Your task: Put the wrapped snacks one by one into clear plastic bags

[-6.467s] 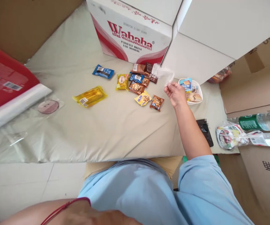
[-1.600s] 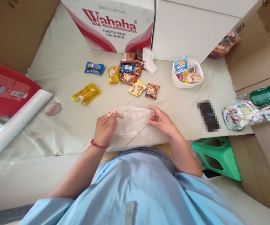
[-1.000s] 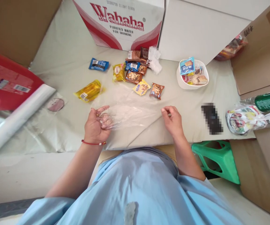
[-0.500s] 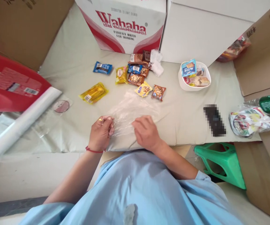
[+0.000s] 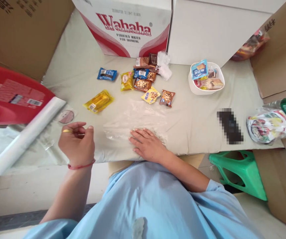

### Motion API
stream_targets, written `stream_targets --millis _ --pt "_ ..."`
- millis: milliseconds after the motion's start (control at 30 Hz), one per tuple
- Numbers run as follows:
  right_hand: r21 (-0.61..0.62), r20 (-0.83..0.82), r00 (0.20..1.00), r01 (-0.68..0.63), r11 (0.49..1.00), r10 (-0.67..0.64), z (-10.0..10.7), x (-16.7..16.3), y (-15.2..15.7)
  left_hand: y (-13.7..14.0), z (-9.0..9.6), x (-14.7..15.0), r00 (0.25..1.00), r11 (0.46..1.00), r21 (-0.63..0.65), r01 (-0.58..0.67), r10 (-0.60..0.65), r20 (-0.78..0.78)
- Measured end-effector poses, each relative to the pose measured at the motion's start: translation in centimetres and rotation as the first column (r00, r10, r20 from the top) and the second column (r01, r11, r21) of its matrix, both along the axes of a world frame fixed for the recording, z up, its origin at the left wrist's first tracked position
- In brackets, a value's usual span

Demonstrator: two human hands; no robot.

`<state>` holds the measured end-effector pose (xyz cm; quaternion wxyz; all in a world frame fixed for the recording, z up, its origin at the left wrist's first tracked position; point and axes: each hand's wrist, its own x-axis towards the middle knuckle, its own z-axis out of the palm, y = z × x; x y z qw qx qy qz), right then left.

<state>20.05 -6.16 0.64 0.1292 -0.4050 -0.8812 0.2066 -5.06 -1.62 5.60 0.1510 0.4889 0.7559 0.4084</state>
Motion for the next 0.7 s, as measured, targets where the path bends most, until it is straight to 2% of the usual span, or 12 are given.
stream_targets --millis 33,67,100,133,167,200,233,267,333,433,567,700 --pt "-0.005 -0.001 1.000 -0.001 1.000 0.001 0.0 -0.1 0.0 -0.5 1.0 1.1 0.988 0.989 0.064 0.134 -0.128 -0.083" --pt "-0.008 -0.003 1.000 0.001 1.000 -0.001 -0.1 -0.2 0.1 -0.9 1.9 2.4 0.935 0.941 0.077 0.329 -0.313 -0.164" --pt "-0.009 -0.006 1.000 0.005 1.000 -0.005 -0.2 -0.3 0.1 -1.0 2.7 3.8 0.835 0.848 0.055 0.527 -0.504 -0.221" --pt "-0.009 -0.009 1.000 0.010 1.000 -0.010 -0.2 -0.3 0.2 -1.0 3.3 5.2 0.697 0.723 -0.010 0.691 -0.670 -0.256" --pt "-0.011 -0.010 1.000 0.015 1.000 -0.015 -0.3 -0.4 0.2 -0.6 3.5 6.5 0.553 0.597 -0.117 0.794 -0.788 -0.271" --pt "-0.014 -0.007 1.000 0.018 1.000 -0.018 -0.3 -0.4 0.2 0.0 3.4 7.5 0.451 0.513 -0.240 0.824 -0.851 -0.270" --pt "-0.018 -0.001 1.000 0.020 1.000 -0.020 -0.2 -0.4 0.1 0.9 3.0 8.2 0.400 0.475 -0.358 0.804 -0.877 -0.267" --pt "-0.022 0.008 1.000 0.024 0.999 -0.024 -0.1 -0.2 0.0 1.8 2.4 8.5 0.379 0.466 -0.456 0.758 -0.884 -0.273" --pt "-0.026 0.023 0.999 0.044 0.999 -0.043 0.2 0.4 -0.6 3.4 0.9 8.2 0.398 0.510 -0.551 0.660 -0.860 -0.320" --pt "-0.069 -0.002 0.994 0.113 0.991 -0.113 0.6 2.5 -2.1 4.2 -1.2 5.7 0.460 0.563 -0.502 0.656 -0.826 -0.325" --pt "-0.245 -0.163 0.969 0.144 0.959 -0.187 2.3 6.9 -3.7 2.2 -2.6 2.0 0.492 0.514 -0.366 0.776 -0.856 -0.158" --pt "-0.483 -0.338 0.885 0.130 0.866 -0.321 6.3 10.0 -2.1 -0.2 -3.6 0.8 0.478 0.471 -0.285 0.835 -0.877 -0.050"
